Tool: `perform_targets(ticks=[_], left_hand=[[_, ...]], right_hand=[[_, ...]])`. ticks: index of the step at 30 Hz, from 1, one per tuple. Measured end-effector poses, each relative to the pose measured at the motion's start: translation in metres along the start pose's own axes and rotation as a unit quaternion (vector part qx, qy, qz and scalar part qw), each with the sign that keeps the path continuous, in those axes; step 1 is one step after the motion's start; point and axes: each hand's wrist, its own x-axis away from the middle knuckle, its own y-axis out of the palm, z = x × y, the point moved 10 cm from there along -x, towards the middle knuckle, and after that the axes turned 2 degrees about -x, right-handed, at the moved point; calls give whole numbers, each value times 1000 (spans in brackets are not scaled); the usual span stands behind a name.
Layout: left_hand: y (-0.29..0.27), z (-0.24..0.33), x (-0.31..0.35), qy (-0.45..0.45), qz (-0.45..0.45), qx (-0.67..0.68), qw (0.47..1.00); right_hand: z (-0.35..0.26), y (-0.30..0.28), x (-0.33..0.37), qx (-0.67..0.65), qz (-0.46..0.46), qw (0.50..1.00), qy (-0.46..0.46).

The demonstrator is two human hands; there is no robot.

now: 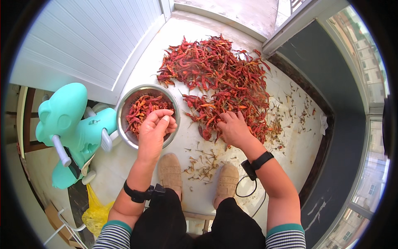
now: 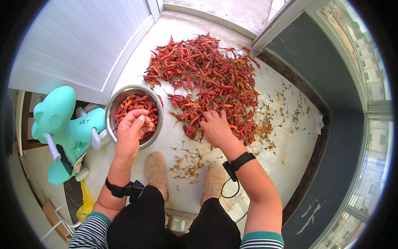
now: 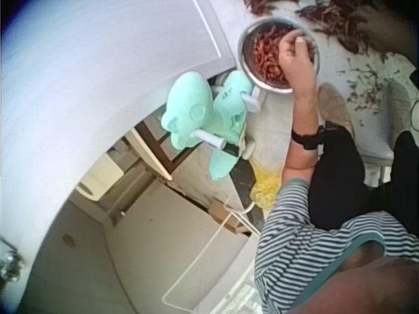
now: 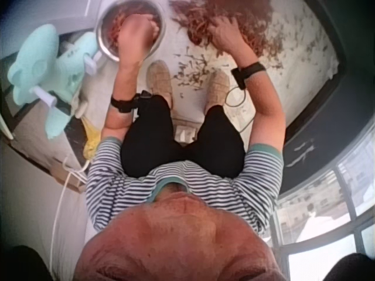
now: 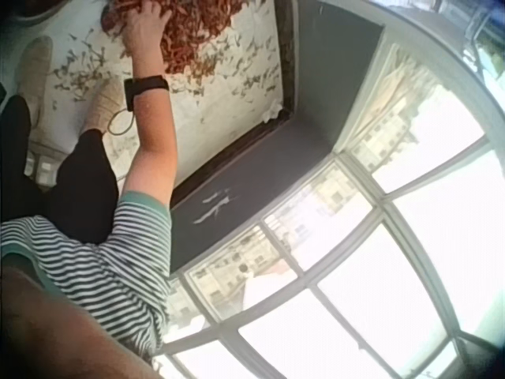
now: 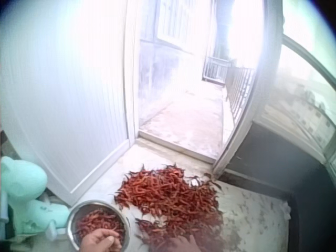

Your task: Removing stems from dried red chilies on the floor and placing them in a bowl.

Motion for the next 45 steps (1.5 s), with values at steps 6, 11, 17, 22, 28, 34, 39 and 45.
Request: perform_targets(ticks=[6, 11, 17, 22, 28, 34, 39, 45], left_hand=[[3, -7, 0, -2, -5, 6, 1000], [10, -11, -1, -7, 0, -17, 1000], [8, -18, -3, -23, -6, -19, 1000], [22, -29, -2, -40, -29, -63, 997], [41, -36, 5, -17, -46, -93, 994], [102, -51, 23, -86, -278, -27, 956], [109, -66, 32, -165, -283, -32, 944], [96, -75, 29, -125, -215, -86, 965]], right_hand=[[-21, -24, -49, -11, 118, 992, -32], [-26, 4, -81, 62, 146, 986, -55], [-29, 6, -67, 69, 129, 986, -76], [-8, -42, -22, -9, 264, 963, -57], [52, -89, 57, -395, 370, 826, 160], [-14, -102, 63, -592, 288, 753, 22], [-17, -93, 61, -588, 278, 760, 15], [-24, -110, 67, -462, 303, 833, 33]])
